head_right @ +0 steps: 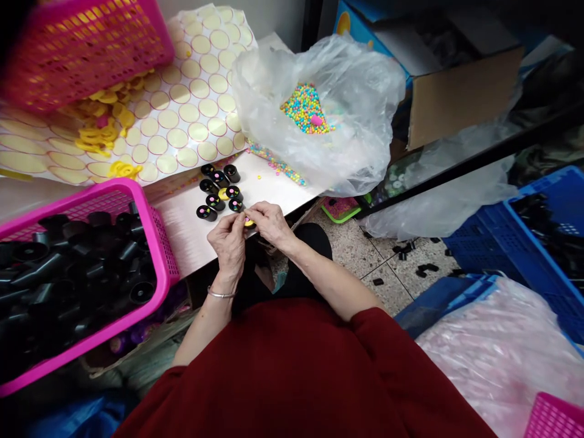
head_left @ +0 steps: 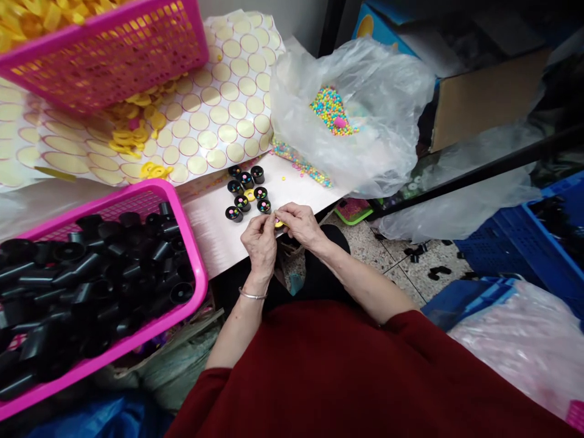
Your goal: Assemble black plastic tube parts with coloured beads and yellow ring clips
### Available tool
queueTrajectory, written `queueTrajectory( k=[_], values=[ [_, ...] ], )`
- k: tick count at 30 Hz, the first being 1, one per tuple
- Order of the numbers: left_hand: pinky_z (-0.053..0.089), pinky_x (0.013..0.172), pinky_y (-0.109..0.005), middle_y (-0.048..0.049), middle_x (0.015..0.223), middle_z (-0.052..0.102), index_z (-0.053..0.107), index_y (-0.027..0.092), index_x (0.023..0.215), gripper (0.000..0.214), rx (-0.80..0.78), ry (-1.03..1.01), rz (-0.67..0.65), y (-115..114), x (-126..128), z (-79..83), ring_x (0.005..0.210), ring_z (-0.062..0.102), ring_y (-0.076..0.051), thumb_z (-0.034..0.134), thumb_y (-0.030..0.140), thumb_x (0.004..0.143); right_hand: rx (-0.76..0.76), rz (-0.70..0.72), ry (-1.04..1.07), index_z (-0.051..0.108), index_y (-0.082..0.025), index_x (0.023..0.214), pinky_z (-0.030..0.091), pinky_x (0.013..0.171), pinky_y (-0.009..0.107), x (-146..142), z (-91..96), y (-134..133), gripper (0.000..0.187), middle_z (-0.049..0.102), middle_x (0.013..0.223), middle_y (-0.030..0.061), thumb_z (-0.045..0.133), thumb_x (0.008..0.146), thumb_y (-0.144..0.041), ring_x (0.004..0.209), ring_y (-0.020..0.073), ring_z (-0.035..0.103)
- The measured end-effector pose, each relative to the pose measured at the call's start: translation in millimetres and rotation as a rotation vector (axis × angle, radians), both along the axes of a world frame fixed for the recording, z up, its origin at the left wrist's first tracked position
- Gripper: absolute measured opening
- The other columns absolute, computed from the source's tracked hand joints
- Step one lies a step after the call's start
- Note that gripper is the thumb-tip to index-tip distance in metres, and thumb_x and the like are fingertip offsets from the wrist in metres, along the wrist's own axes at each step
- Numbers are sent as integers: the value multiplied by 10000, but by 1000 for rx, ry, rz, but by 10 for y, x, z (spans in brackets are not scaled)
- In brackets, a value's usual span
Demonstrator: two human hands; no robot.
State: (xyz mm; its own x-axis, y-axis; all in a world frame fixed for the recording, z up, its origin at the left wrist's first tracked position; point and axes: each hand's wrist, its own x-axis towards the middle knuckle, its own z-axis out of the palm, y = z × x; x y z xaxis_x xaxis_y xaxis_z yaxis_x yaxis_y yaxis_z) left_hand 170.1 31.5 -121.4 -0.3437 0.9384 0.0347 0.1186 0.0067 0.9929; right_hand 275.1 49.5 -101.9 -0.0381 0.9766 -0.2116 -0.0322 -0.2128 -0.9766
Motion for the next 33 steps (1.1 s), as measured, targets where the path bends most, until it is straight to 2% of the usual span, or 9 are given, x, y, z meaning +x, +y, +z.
queueTrajectory(
  k=[5, 10, 15, 22, 28, 33],
  values=[
    [487, 691, -243, -18, 733, 634, 680, 156, 753, 232, 23, -8, 0, -8, 29, -19, 724, 587, -122, 628, 372, 820, 36, -51, -53, 625, -147, 709, 389, 435, 190, -25, -29, 3, 352, 557, 649, -7, 646, 749, -497, 539, 80, 497],
    [462, 571, -213, -18, 755, 630, 676, 152, 763, 226, 5, -101, -34, -2, 21, 7, 650, 565, -102, 634, 369, 811, -61, -38, 76, 633, -134, 724, 342, 335, 178, -31, -7, 13, 458, 541, 594, -26, 682, 688, -588, 435, 61, 457],
    [439, 514, -203, -27, 786, 649, 692, 152, 785, 230, 12, -141, -55, 9, -8, -16, 603, 552, -90, 636, 375, 799, -1, -39, 123, 670, -139, 797, 351, 328, 153, -17, -52, -22, 446, 555, 683, -17, 673, 710, -577, 458, 43, 473],
    [474, 608, -221, -41, 805, 673, 712, 156, 794, 224, -20, -149, -59, 16, -11, -6, 715, 599, -123, 662, 374, 771, 26, -8, 88, 667, -141, 802, 381, 328, 154, 5, -55, -29, 399, 541, 777, -10, 664, 726, -532, 459, 32, 489],
    [357, 443, -187, 19, 596, 608, 704, 131, 757, 217, -133, -366, 13, 20, 43, 119, 474, 480, -60, 722, 330, 671, -8, -13, 58, 651, -140, 799, 389, 328, 160, -12, 3, -37, 388, 569, 732, -10, 668, 712, -518, 448, 47, 498],
    [330, 417, -180, 30, 528, 587, 695, 126, 684, 185, -173, -421, 17, 55, 44, 138, 439, 461, -54, 730, 295, 619, -89, -42, 73, 631, -134, 728, 363, 336, 161, -27, 0, -2, 354, 589, 600, -13, 687, 690, -481, 437, 62, 488]
  ],
)
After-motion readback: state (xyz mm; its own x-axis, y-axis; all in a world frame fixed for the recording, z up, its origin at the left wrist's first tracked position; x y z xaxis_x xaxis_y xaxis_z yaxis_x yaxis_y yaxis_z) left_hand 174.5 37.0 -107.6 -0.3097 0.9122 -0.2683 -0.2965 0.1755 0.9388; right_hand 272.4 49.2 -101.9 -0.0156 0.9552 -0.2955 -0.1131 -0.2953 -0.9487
